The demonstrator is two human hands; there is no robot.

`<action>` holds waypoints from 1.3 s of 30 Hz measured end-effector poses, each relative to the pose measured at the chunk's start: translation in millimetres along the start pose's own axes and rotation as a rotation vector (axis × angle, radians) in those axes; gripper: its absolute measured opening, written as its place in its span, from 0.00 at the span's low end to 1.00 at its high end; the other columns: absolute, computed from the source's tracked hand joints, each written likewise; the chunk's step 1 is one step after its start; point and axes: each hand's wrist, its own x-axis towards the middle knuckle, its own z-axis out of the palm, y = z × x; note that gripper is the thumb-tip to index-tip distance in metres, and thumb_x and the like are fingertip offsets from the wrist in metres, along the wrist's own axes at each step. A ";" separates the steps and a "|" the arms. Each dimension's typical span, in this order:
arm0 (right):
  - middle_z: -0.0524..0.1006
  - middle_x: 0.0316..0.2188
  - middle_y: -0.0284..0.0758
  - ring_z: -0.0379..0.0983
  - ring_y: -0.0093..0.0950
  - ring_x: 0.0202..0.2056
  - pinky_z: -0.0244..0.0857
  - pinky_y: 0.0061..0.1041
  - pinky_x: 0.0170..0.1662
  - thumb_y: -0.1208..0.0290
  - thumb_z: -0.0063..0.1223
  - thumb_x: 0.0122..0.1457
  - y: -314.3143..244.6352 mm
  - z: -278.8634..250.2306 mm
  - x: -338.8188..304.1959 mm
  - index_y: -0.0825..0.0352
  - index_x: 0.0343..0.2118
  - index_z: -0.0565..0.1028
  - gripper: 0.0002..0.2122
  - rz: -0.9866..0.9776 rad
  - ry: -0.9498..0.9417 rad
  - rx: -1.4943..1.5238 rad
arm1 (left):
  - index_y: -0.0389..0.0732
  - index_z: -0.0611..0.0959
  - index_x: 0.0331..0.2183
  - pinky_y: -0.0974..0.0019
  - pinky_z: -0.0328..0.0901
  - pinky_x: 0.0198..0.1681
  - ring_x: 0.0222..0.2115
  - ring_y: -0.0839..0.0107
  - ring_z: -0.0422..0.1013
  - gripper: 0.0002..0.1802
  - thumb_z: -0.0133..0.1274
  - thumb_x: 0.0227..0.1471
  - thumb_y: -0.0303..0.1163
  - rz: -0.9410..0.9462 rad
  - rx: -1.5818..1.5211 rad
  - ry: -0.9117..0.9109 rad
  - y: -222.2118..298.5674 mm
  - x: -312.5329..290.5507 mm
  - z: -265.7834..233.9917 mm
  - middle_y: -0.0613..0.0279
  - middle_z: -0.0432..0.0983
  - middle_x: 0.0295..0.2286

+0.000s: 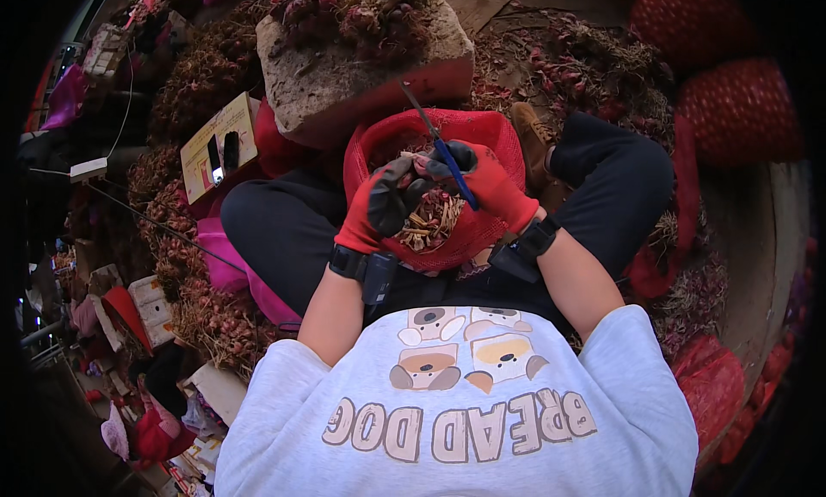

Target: Trimming and cleaning shallots using scissors and placing them into a mesh bag.

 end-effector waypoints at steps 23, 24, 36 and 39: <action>0.76 0.31 0.32 0.73 0.20 0.32 0.67 0.20 0.34 0.69 0.55 0.53 27.5 -3.4 0.9 0.70 0.36 0.73 0.11 -0.092 -0.015 0.090 | 0.37 0.76 0.31 0.68 0.65 0.32 0.28 0.64 0.70 0.06 0.53 0.45 0.21 0.119 0.483 0.001 -1.3 -12.6 3.4 0.57 0.72 0.27; 0.76 0.32 0.32 0.73 0.19 0.32 0.68 0.19 0.33 0.68 0.54 0.54 30.7 -7.0 1.9 0.70 0.36 0.73 0.11 -0.111 -0.044 0.170 | 0.37 0.76 0.32 0.69 0.65 0.32 0.28 0.67 0.70 0.07 0.53 0.45 0.21 0.206 0.600 -0.037 0.8 -8.7 -1.8 0.58 0.72 0.27; 0.75 0.30 0.33 0.75 0.23 0.26 0.69 0.21 0.30 0.65 0.53 0.54 44.2 -22.6 4.2 0.69 0.39 0.72 0.14 0.165 -0.022 0.450 | 0.37 0.77 0.33 0.75 0.65 0.31 0.28 0.79 0.69 0.06 0.48 0.52 0.28 -0.094 0.128 0.051 11.3 -3.7 8.9 0.67 0.73 0.29; 0.76 0.29 0.34 0.75 0.25 0.28 0.67 0.23 0.34 0.64 0.55 0.53 41.3 -7.6 4.3 0.69 0.39 0.72 0.15 -0.153 0.099 -0.213 | 0.38 0.77 0.33 0.76 0.65 0.30 0.26 0.80 0.69 0.08 0.47 0.54 0.31 -0.222 -0.049 0.183 1.4 -6.7 7.1 0.68 0.73 0.28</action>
